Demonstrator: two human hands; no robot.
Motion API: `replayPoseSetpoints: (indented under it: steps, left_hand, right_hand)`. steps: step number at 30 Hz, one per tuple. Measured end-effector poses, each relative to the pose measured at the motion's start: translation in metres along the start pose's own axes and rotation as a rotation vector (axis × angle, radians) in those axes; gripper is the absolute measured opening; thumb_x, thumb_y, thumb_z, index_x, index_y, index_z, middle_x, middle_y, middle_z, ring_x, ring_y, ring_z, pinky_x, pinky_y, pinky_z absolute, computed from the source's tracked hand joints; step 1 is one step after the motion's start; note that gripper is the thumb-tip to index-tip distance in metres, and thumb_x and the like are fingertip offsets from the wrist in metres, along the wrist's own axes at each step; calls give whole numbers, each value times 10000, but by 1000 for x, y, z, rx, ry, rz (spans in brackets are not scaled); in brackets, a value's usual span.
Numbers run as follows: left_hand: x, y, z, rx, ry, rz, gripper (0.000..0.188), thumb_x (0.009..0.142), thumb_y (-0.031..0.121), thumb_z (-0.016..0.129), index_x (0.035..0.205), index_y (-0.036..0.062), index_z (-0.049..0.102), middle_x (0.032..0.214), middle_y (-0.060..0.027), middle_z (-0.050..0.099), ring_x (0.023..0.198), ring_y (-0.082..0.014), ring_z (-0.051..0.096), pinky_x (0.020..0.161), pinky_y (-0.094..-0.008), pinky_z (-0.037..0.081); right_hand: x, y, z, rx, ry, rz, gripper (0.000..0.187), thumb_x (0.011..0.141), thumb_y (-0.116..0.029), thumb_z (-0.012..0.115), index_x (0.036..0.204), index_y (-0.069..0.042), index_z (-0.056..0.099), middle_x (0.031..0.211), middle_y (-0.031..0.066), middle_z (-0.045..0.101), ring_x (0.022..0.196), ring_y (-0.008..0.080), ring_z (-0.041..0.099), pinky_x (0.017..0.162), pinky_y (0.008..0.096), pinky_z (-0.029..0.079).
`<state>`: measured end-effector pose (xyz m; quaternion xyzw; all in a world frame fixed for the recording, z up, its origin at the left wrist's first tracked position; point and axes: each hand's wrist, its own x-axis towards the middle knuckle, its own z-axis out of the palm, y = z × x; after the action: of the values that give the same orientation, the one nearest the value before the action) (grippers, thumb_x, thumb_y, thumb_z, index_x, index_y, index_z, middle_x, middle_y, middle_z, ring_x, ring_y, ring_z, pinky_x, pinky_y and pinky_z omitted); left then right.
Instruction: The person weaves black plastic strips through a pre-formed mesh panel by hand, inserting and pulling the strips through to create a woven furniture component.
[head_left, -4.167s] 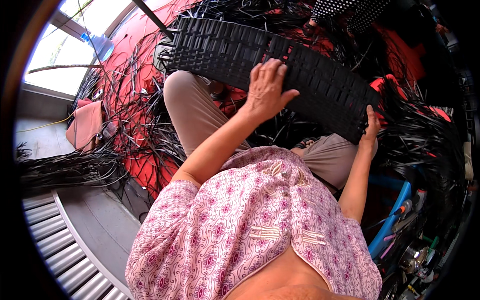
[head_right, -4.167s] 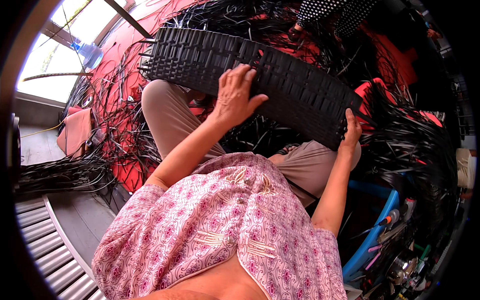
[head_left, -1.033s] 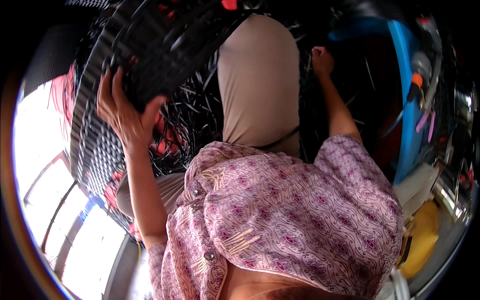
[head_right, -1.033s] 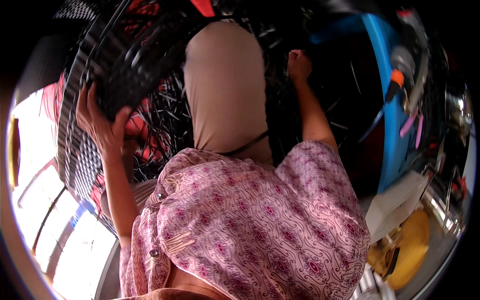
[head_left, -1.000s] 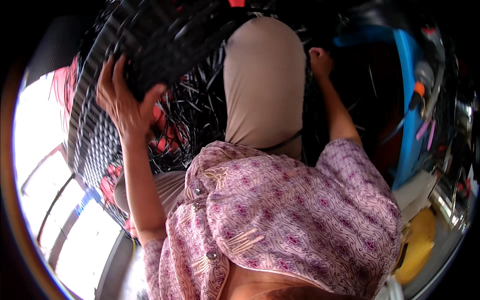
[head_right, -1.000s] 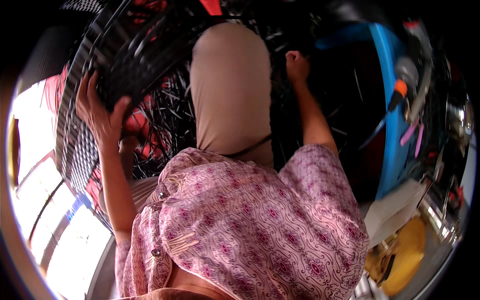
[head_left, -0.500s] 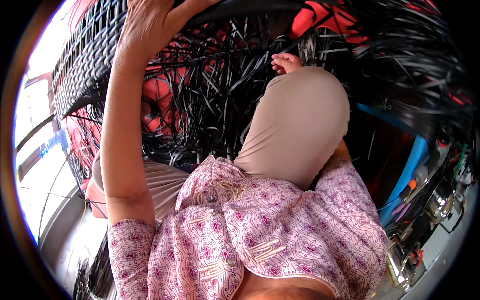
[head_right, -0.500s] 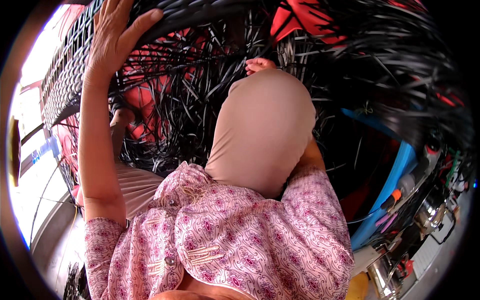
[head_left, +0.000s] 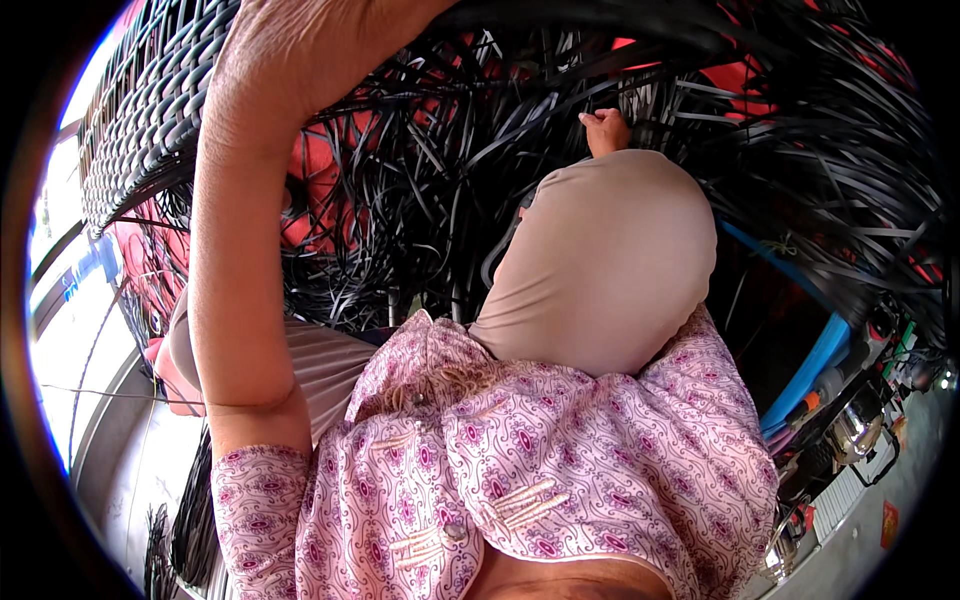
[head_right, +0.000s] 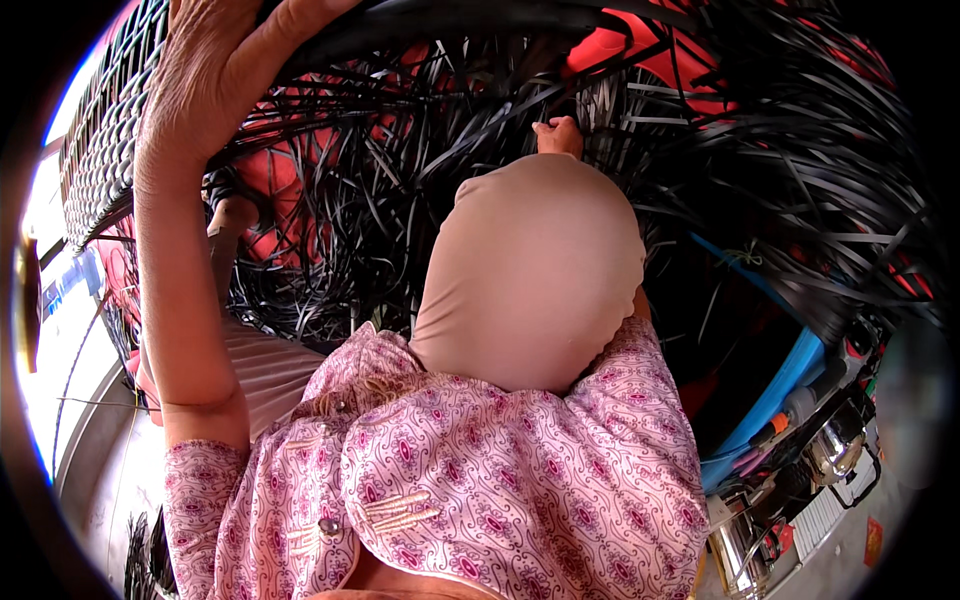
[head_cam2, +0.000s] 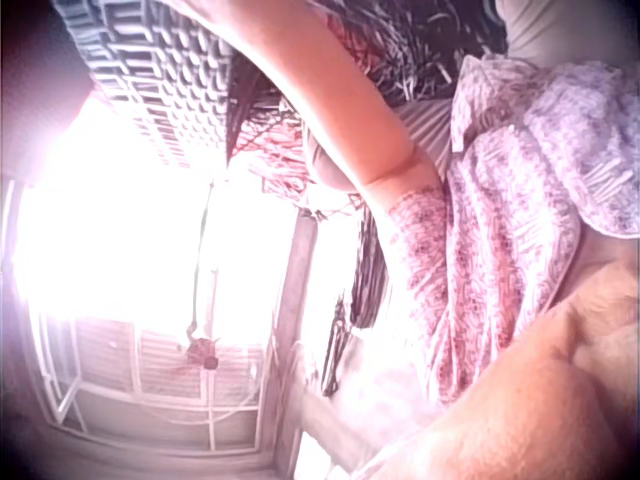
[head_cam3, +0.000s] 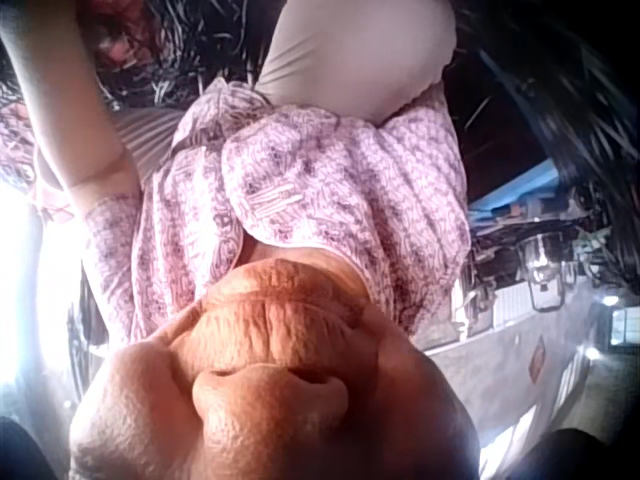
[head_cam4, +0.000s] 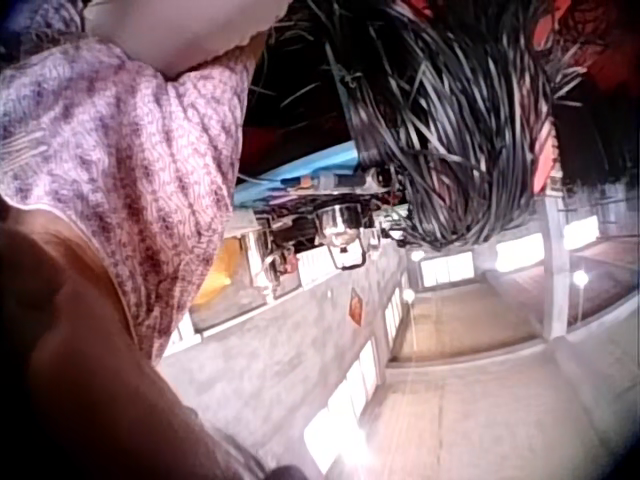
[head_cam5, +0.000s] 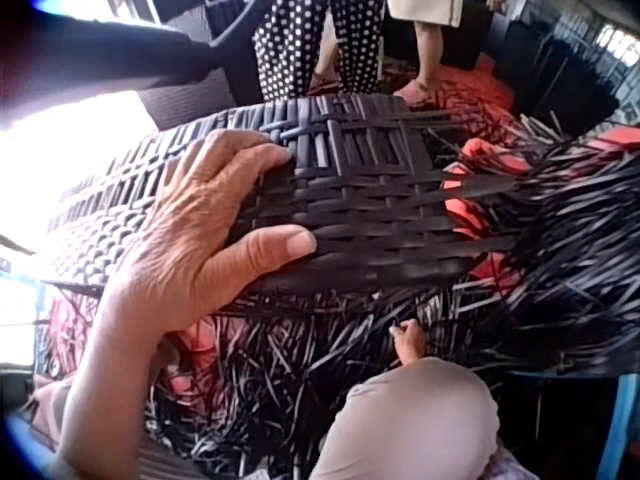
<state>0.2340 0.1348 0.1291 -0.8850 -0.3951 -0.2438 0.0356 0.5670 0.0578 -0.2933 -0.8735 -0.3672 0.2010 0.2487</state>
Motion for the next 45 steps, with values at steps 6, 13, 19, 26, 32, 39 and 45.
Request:
replayPoseSetpoints:
  steps: [6,13,19,26,32,39,45]
  left_hand:
    - [0,9,2,-113,56,42,801,887,626,612,1320,-44,541,1317,-200,514,1247,-375,495,1058,-451,398]
    - [16,-9,9,-86,-65,-68,826,889,658,576,1342,-31,535,1353,-199,493,1278,-376,475,1083,-458,377]
    - [21,-23,16,-68,-79,-68,857,871,683,578,1359,-20,527,1374,-202,481,1296,-386,453,1101,-471,347]
    - [29,-25,33,-120,-143,-20,948,808,729,621,1354,-41,525,1389,-222,462,1317,-391,420,1126,-475,288]
    - [20,-49,79,2,62,127,847,791,663,688,1395,85,547,1443,-156,494,1348,-359,437,1143,-483,284]
    - [9,-49,114,28,77,108,940,779,759,621,1378,37,562,1447,-166,489,1366,-353,419,1154,-483,272]
    - [7,-56,130,45,160,128,941,760,761,637,1335,17,592,1411,-162,522,1338,-341,455,1133,-482,299]
  right_hand:
    - [9,7,10,-76,37,-55,441,713,-289,859,1058,-61,703,967,157,740,940,344,711,818,420,553]
    - [11,-11,4,402,188,-436,332,766,-273,819,1009,-75,710,773,74,644,710,276,640,700,390,515]
    - [-28,-71,-66,1019,6,-54,263,965,-287,664,1007,-35,725,830,48,728,671,89,615,601,233,493]
    - [-36,-87,-162,1148,131,-85,180,988,-198,639,1054,-42,702,755,34,684,653,111,621,586,235,460]
    - [-62,-82,-216,1034,-134,-116,269,979,-192,640,1164,0,673,611,6,532,551,99,522,539,253,426]
    - [-101,-28,-260,862,-22,-82,270,973,-199,648,1148,3,693,618,5,531,553,98,508,548,257,436]
    - [-86,-42,-301,670,315,-186,323,972,-202,663,1219,6,670,709,6,611,630,74,550,612,239,452]
